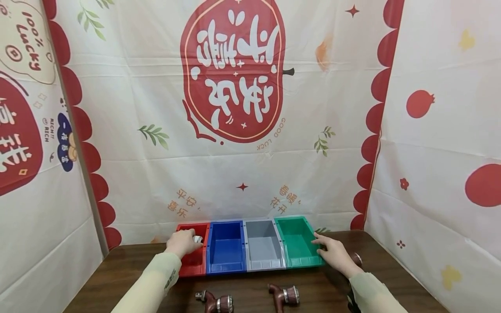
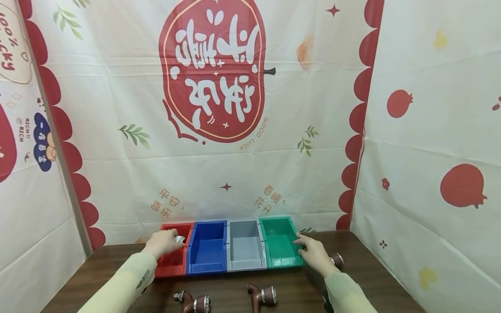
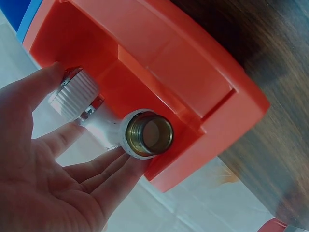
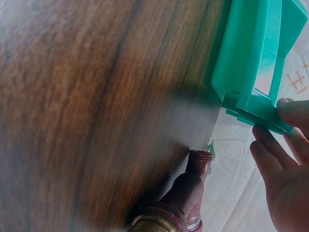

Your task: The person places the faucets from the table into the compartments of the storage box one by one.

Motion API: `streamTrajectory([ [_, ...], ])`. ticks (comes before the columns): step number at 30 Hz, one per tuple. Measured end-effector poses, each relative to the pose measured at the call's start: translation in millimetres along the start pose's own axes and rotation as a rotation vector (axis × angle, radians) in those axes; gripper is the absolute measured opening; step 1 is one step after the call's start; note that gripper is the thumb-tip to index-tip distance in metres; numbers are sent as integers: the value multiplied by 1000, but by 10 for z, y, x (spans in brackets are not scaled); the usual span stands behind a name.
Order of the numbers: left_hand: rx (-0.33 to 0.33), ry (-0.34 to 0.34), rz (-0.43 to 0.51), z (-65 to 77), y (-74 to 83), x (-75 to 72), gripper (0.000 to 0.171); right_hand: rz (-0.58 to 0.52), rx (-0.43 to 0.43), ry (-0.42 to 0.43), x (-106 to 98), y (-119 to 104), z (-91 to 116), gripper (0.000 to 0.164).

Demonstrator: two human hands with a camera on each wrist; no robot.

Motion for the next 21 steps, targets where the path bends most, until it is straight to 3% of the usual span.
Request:
streamTrajectory([
  [21,-7,-4,38,-17,-20,32,47,12,-9,12,-5,-1,2,27],
])
Point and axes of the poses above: each hand's wrist, its own z-axis away from the middle knuckle, its own x-axis out of the palm, y = z × x, the point moved 2 cm from there along -z, towards the middle knuckle, and after that the axes turned 1 degree about -z, right-handed, at the moved point
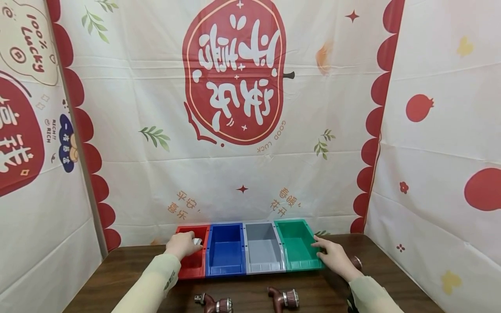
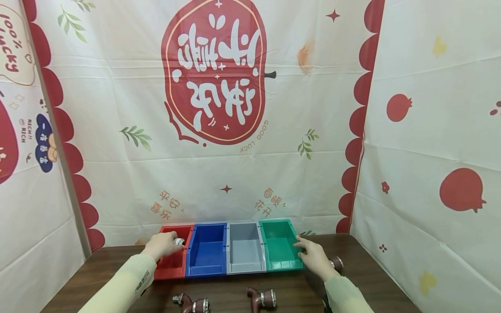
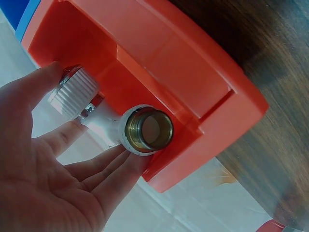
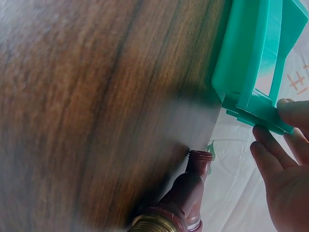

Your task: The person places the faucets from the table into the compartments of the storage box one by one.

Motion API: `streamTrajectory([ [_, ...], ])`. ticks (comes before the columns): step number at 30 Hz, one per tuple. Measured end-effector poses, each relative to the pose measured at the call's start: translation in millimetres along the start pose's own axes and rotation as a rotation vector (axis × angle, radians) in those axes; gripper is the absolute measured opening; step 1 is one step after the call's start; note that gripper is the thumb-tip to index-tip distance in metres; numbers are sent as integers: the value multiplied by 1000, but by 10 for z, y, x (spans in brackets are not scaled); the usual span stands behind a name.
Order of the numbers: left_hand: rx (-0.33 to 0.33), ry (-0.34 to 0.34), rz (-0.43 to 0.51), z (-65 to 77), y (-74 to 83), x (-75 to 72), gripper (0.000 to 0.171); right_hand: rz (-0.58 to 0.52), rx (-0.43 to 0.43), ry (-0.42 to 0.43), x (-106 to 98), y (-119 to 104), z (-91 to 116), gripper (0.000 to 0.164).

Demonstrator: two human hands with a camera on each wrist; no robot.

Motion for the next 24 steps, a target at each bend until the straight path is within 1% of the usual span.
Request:
streamTrajectory([
  [7,0,5,6,-7,0,5,48,0,-1,1,-13,0,-10,27],
  [14,-1,5,-7,-16,-5,23,44,1,-6,-3,-20,5,-21,27],
  [24,-21,-4,2,-6,12,35,43,0,-21,0,-17,24,-32,27],
])
Point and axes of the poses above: each hand's wrist, its own z-axis away from the middle knuckle, its own x-axis out of the palm, y = z × x, the point moved 2 cm from there along -z, towards the middle knuckle, and after that the axes turned 1 degree about -z, right-handed, at the moved point
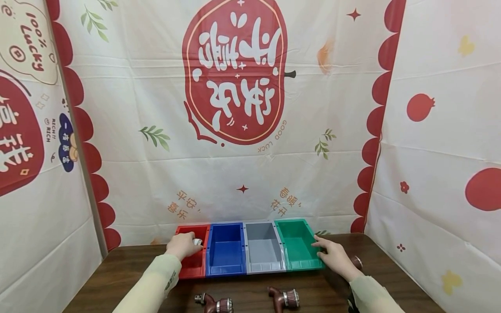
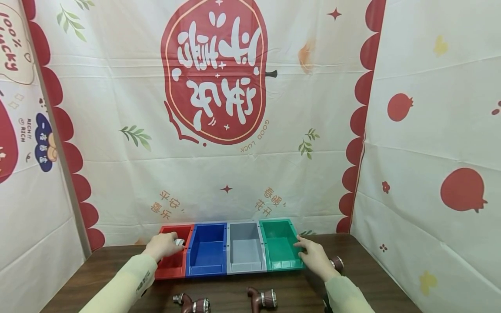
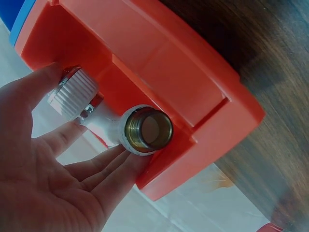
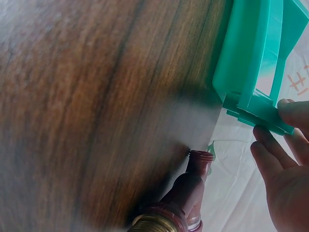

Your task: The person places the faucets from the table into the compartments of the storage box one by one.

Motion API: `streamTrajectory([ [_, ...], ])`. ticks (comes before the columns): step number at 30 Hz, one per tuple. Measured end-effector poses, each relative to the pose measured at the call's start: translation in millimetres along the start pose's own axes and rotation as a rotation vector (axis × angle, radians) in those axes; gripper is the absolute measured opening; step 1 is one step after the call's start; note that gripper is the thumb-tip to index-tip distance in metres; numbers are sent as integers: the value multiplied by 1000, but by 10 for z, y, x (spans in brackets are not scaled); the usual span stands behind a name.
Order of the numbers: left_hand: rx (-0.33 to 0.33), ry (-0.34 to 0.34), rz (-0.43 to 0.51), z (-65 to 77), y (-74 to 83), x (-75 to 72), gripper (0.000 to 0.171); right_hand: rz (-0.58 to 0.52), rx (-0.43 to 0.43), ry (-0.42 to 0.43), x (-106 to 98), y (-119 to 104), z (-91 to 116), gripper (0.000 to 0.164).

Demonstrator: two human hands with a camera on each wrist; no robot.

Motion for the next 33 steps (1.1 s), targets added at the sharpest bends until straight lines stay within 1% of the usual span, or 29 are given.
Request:
streamTrajectory([
  [21,-4,-13,12,-23,-12,44,43,-5,7,-6,9,7,13,28],
  [26,-12,-24,4,-26,-32,76,44,-9,13,-11,18,7,20,28],
  [33,-10,-24,6,-56,-37,109,41,-15,7,-7,-3,-6,7,28],
])
Point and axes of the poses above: each hand's wrist, its own z-axis away from the middle knuckle, its own x-axis out of the palm, y = z × x, the point moved 2 cm from there along -z, towards the middle knuckle, and after that the axes turned 1 degree about -z, right-handed, at the moved point
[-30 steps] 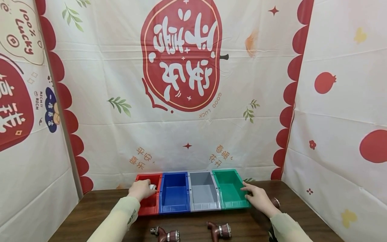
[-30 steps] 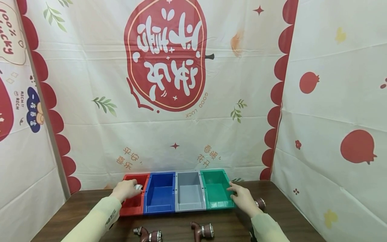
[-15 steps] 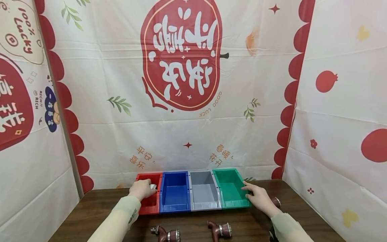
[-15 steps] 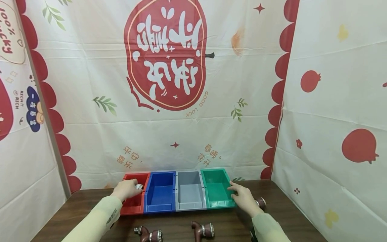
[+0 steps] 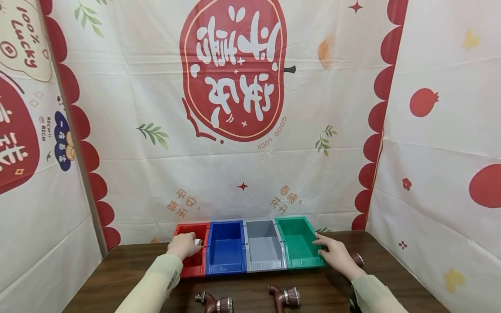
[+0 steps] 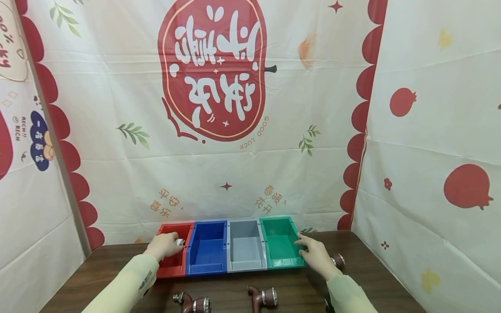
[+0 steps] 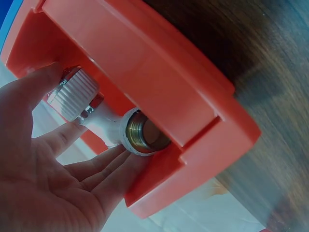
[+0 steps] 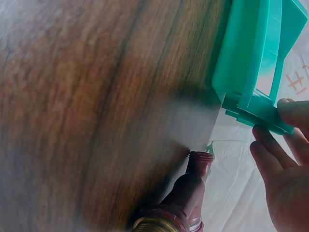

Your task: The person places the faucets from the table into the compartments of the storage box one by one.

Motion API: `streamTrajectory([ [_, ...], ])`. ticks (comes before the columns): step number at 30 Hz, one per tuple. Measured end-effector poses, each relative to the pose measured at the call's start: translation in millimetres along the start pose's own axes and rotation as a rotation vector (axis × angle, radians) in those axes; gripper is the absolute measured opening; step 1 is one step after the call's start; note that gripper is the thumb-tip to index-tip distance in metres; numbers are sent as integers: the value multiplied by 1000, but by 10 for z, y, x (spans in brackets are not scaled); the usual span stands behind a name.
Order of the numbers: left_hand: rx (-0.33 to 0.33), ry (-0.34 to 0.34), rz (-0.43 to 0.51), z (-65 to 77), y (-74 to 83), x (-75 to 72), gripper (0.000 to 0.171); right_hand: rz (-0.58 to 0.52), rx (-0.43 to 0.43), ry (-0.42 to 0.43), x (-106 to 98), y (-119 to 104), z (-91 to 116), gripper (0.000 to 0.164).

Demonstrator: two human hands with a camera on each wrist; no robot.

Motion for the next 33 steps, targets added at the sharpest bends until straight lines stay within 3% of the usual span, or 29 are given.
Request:
streamTrajectory([
  [17,-42,-33,2,7,-7,21,43,-5,4,0,-9,-5,6,29],
  [23,-33,-33,-8,10,-50,97,41,1,12,-5,43,11,34,28],
  [33,-20,-22,-4,-41,-28,96,45,17,11,33,44,10,36,28],
])
Point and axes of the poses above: each hand's wrist, its own z-axis away from the middle knuckle, its own x-axis out of the palm, y = z × x, the point moved 2 cm from there along -z, towards the middle knuckle, and after that the axes turned 1 degree about -z, right-handed, at the moved point
